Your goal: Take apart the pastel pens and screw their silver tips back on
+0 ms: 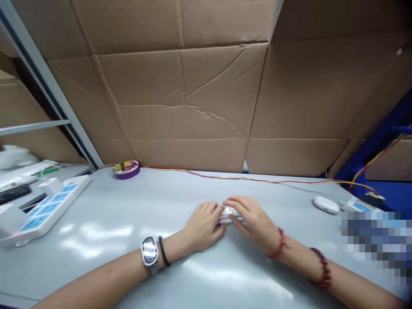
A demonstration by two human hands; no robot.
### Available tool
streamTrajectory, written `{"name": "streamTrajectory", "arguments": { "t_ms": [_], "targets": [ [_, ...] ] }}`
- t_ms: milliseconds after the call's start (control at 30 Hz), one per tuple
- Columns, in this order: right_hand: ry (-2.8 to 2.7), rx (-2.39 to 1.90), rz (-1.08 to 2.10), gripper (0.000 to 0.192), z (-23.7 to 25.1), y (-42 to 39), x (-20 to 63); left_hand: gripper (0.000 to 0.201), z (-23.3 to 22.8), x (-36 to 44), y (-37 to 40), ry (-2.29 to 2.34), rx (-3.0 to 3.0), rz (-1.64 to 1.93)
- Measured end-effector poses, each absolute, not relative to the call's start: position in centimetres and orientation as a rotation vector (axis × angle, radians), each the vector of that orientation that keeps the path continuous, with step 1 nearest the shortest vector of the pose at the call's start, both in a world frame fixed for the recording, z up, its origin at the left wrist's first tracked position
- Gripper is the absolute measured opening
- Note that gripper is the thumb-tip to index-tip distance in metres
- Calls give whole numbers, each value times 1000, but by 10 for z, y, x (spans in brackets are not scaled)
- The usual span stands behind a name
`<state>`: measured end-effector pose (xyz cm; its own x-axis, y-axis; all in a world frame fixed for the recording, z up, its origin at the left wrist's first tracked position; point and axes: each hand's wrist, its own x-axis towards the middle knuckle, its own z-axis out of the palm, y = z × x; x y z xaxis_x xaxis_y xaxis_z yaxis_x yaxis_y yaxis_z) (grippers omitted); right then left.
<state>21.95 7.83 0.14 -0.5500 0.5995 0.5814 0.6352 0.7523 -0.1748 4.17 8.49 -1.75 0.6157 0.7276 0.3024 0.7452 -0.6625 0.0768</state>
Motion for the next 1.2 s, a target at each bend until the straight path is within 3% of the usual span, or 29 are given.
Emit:
{"name": "streamTrajectory", "arguments": {
  "t_ms": [100, 400, 600, 800, 1000, 1200],
  "targets": [
    [-2504, -1139, 102, 9, -7, 88, 265, 22, -17, 37, 90, -1262, -2816, -523],
    [-2259, -1171, 412, 15, -40, 89, 276, 27, -22, 35, 92, -1150, -2763, -627],
    [-2142, -1071, 458, 14, -27, 80, 276, 18, -22, 32, 94, -1007, -2714, -709],
    [-1975, -1091, 699, 15, -16, 58, 262, 16, -28, 33, 87, -844, -2738, -630],
    [-2204, -1062, 483, 41, -22, 55, 259, 21, -25, 35, 69, -791, -2862, -697],
    [-2172, -1030, 541, 42, -19, 58, 258, 17, -34, 38, 64, -1008, -2979, -767]
  ]
}}
